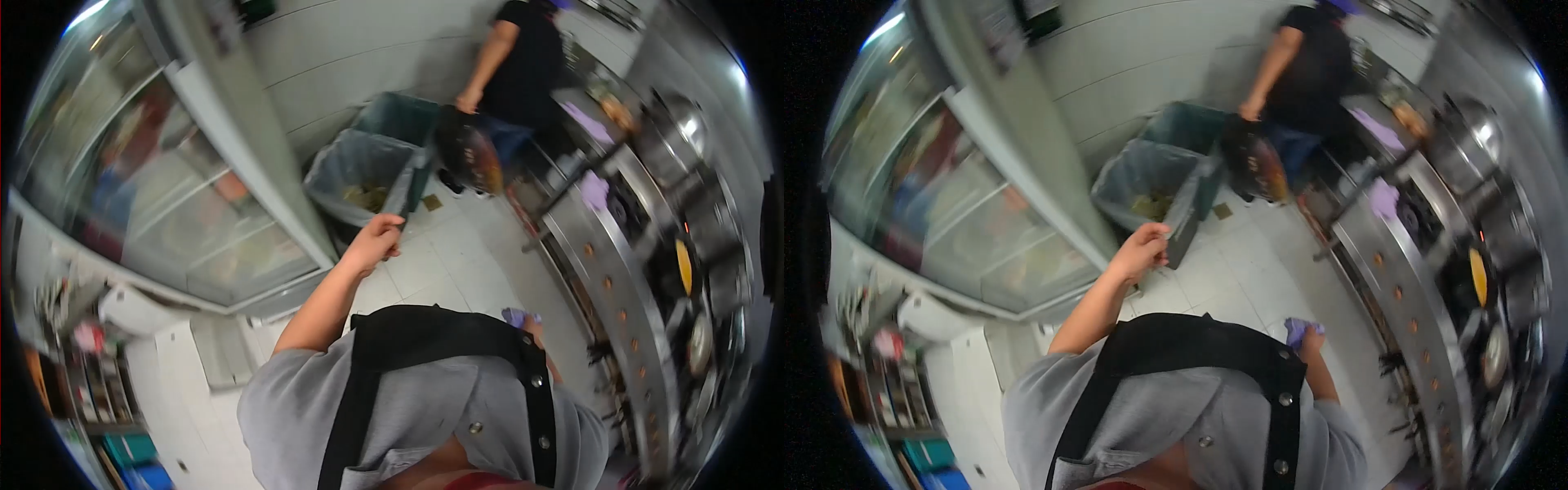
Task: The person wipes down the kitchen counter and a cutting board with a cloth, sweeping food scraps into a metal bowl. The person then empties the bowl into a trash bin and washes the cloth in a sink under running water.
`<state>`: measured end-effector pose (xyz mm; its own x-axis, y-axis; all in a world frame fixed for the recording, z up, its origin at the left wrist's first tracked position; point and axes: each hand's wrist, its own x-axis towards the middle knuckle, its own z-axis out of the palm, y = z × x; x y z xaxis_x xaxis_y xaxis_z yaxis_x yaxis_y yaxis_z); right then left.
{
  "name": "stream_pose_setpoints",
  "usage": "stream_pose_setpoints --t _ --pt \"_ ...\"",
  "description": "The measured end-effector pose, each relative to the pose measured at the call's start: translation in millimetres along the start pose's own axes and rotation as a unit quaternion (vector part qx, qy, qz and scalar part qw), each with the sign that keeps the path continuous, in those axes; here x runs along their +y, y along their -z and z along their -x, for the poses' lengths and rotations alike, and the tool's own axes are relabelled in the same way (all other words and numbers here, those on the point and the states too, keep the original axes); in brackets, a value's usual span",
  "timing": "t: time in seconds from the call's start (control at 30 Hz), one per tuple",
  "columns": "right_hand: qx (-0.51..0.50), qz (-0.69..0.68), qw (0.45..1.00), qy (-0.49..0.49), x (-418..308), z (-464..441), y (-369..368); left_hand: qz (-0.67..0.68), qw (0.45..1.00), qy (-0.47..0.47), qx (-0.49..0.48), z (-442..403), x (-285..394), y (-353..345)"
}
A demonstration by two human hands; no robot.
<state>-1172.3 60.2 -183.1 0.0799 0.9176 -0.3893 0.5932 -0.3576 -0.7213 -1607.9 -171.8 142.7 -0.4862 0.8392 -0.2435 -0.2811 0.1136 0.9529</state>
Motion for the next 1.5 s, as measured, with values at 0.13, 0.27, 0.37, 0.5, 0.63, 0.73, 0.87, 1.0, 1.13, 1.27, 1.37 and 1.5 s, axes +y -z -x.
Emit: stream_pose_setpoints --t 0.13,0.27,0.37,0.5,0.63,0.73,0.87,1.0,1.13,1.27,1.37,1.5 --pt "0.081 -0.129 0.986 -0.070 -25 41 8 -0.022 0.998 0.012 -0.062 -8 3 -22" --pt "0.157 -0.178 0.971 -0.041 18 34 10 -0.049 0.993 0.034 -0.098 -21 7 -50" --pt "0.182 -0.158 0.970 -0.033 41 40 23 -0.051 0.990 0.053 -0.122 -23 11 -73" --pt "0.221 -0.177 0.954 -0.094 59 53 44 -0.068 0.984 0.049 -0.160 -30 3 -94" --pt "0.221 -0.212 0.938 -0.163 79 68 63 -0.095 0.976 0.050 -0.188 -33 0 -110" --pt "0.236 -0.197 0.936 -0.173 81 90 75 -0.104 0.973 0.048 -0.202 -36 -2 -120" --pt "0.264 -0.165 0.930 -0.198 63 113 85 -0.118 0.968 0.058 -0.215 -39 -5 -135" --pt "0.277 -0.174 0.931 -0.161 53 130 90 -0.126 0.959 0.069 -0.244 -44 -8 -150" --pt "0.209 -0.240 0.928 -0.193 75 118 87 -0.126 0.954 0.073 -0.263 -46 -15 -164" --pt "0.236 -0.206 0.927 -0.206 98 108 85 -0.143 0.949 0.074 -0.271 -42 -15 -183" --pt "0.260 -0.294 0.896 -0.207 122 89 77 -0.150 0.946 0.087 -0.272 -44 -20 -191" --pt "0.269 -0.216 0.924 -0.166 101 106 102 -0.150 0.946 0.081 -0.274 -42 -23 -196"
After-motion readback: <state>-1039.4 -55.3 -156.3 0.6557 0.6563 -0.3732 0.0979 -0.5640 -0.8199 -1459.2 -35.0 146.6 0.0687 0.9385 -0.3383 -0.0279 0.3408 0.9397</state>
